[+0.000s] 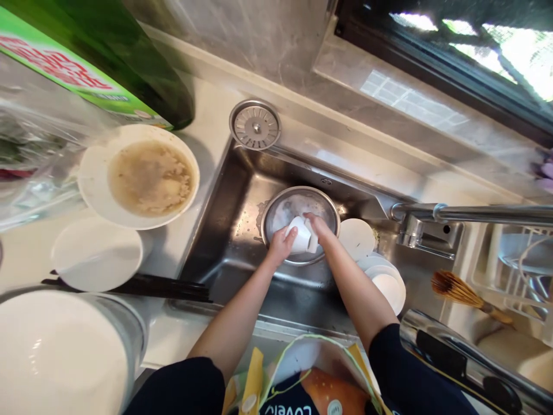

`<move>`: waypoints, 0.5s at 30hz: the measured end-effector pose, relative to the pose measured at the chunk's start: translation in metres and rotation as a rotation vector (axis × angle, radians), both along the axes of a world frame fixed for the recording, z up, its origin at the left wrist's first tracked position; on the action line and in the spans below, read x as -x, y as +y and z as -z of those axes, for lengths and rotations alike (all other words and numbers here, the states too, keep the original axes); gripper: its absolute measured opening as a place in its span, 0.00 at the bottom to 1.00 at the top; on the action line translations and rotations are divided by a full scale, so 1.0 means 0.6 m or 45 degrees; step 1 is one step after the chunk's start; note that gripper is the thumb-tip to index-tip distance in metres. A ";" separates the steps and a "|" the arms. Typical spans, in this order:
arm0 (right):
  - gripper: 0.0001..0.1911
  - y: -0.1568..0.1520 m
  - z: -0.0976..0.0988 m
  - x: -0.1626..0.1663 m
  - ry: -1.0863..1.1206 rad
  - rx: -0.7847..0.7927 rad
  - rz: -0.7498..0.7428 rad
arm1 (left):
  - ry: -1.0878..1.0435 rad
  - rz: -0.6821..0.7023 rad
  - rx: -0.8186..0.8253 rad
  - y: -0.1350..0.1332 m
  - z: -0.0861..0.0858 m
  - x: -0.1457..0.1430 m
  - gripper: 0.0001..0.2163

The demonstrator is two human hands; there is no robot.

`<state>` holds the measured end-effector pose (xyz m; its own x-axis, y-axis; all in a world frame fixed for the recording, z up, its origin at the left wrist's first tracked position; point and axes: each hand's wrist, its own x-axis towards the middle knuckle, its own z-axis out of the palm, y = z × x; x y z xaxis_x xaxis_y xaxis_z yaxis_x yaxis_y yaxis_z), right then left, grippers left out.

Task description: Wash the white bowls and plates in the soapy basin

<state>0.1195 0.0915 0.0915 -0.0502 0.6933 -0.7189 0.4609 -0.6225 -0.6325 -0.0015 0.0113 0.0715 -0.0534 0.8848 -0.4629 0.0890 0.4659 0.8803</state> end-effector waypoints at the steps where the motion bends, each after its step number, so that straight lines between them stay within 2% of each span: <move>1: 0.20 -0.001 0.000 0.000 -0.033 0.040 0.063 | 0.009 0.003 -0.008 -0.001 -0.002 -0.002 0.20; 2: 0.20 -0.008 -0.003 0.001 -0.041 0.007 0.092 | 0.031 -0.004 -0.020 -0.001 -0.004 -0.004 0.20; 4: 0.20 -0.033 -0.019 0.006 -0.015 -0.200 0.053 | 0.086 -0.005 -0.035 0.002 -0.006 -0.005 0.19; 7: 0.21 -0.074 -0.046 0.020 0.056 -0.519 -0.134 | 0.115 0.024 -0.015 0.008 -0.004 -0.001 0.18; 9: 0.21 -0.083 -0.053 0.024 0.094 -0.599 -0.219 | 0.105 0.037 0.001 0.010 -0.001 0.002 0.17; 11: 0.20 -0.069 -0.044 0.021 0.141 -0.525 -0.225 | 0.079 0.028 0.012 0.010 0.000 0.004 0.16; 12: 0.19 -0.057 -0.035 0.016 0.171 -0.418 -0.165 | 0.052 0.022 0.021 0.010 -0.002 0.004 0.17; 15: 0.14 -0.018 0.003 -0.006 0.262 -0.048 0.161 | -0.078 0.007 0.045 0.008 -0.010 0.002 0.20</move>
